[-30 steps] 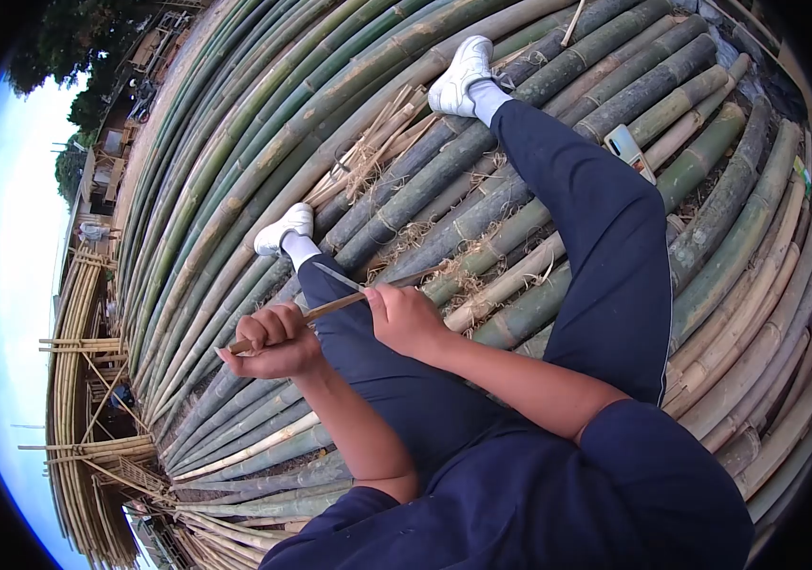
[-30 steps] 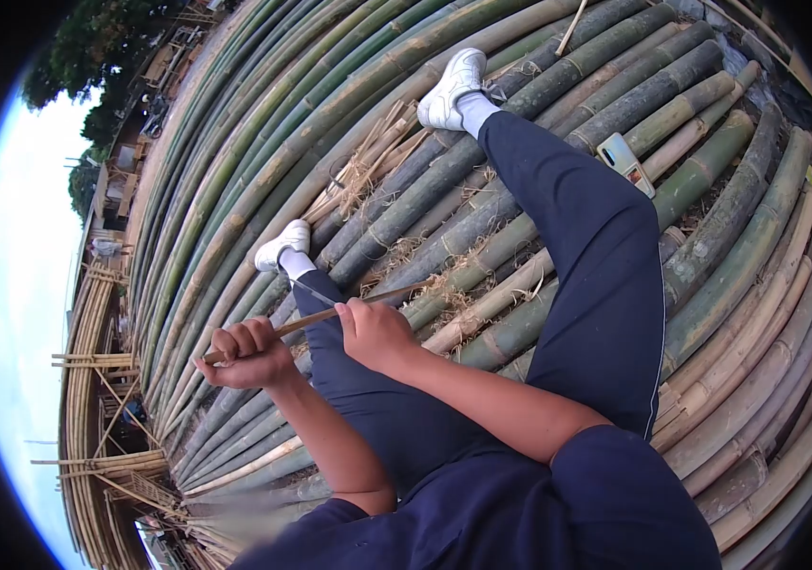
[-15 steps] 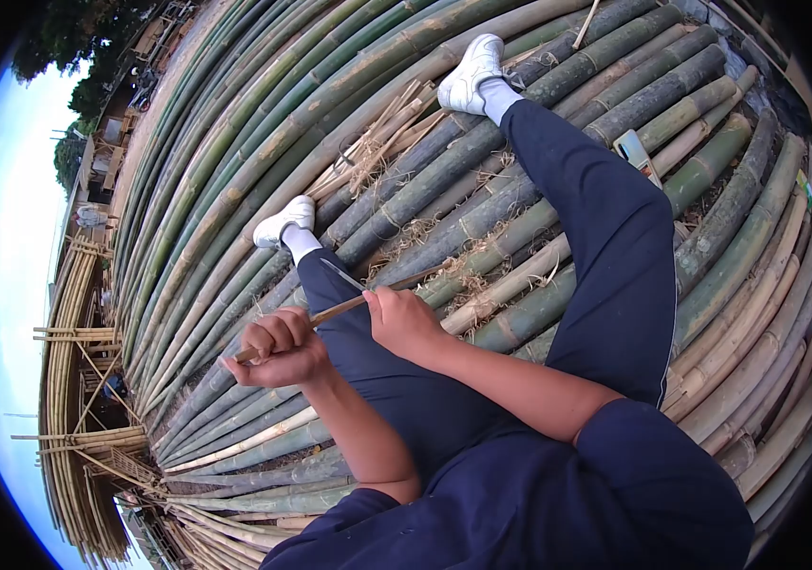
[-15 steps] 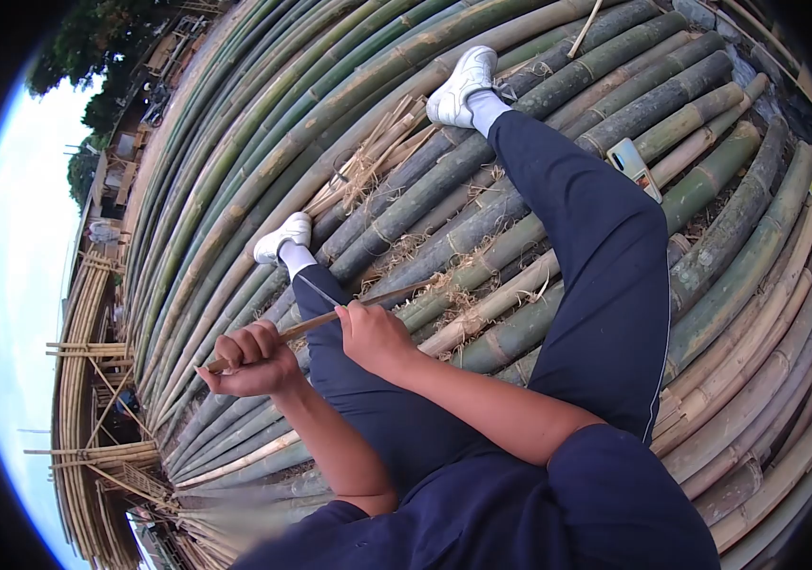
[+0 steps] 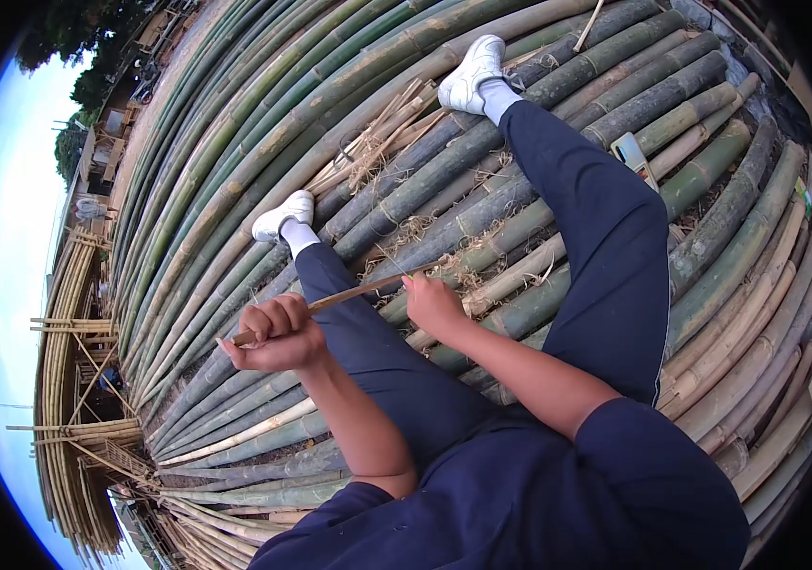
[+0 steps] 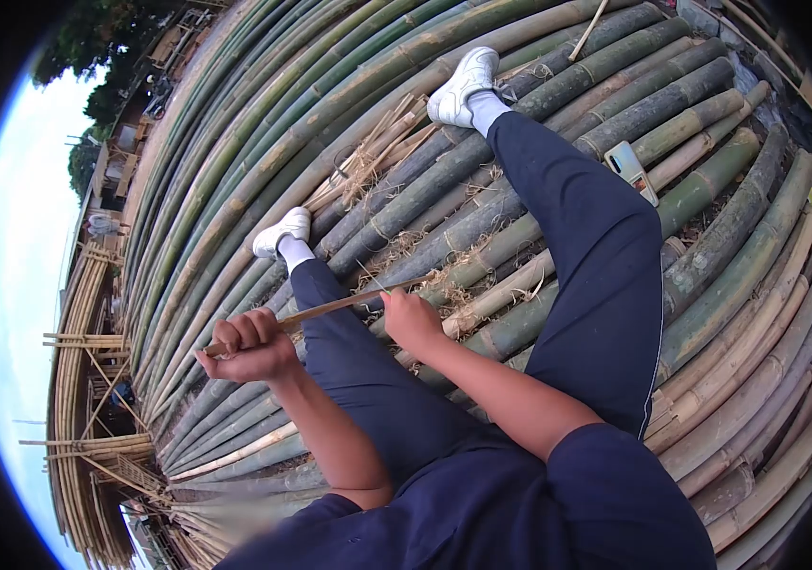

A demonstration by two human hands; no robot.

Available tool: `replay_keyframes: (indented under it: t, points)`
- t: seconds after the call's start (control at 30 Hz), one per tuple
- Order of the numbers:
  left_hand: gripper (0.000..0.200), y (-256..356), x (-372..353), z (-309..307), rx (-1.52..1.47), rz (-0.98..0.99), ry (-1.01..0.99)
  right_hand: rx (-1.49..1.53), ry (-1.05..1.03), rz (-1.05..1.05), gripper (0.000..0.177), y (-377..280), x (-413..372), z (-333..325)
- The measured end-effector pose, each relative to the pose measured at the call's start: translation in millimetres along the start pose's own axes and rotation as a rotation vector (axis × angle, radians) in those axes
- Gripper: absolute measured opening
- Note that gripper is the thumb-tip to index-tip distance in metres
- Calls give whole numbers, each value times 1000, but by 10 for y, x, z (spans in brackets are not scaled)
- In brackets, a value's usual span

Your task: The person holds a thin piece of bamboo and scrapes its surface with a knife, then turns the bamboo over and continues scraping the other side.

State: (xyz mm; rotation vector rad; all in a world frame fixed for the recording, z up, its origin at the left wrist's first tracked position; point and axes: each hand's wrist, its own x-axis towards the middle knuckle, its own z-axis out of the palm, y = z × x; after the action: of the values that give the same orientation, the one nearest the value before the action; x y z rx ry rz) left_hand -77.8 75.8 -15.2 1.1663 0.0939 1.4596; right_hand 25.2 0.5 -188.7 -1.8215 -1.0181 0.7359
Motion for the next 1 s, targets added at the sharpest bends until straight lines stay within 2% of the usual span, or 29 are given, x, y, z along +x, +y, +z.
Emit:
replay_keyframes:
  t: [0.07,0.13,0.17,0.23,0.27,0.4,0.47,0.6,0.8,1.0]
  points:
    - [55,21,7,-5,-30,-1,-15,-36,-91,188,41,701,167,91]
    - [56,2,0,46,11,-15,-48,-131,-155,202,42,528,223,-77]
    - [57,-7,1,77,3,-17,-109,-52,-135,113,42,299,197,-120]
    - [57,-26,-3,115,1,-18,-112,99,-105,-59,42,-562,37,-383]
    - [57,-34,-17,128,-4,-16,-110,175,-95,-142,42,-782,-47,-426]
    - [56,-51,-36,164,-12,-11,-73,174,-125,-65,42,-734,-6,-431]
    - [56,-40,-10,120,-18,-9,-64,342,-79,-221,40,-542,89,-267]
    - [56,28,-19,0,-14,-29,-72,232,-91,-177,41,-558,42,-215]
    - [56,113,-97,-28,4,-41,-59,221,-80,-210,41,-552,-45,-230]
    - [55,163,-190,144,34,-87,-150,179,-195,-168,44,-497,-54,-553]
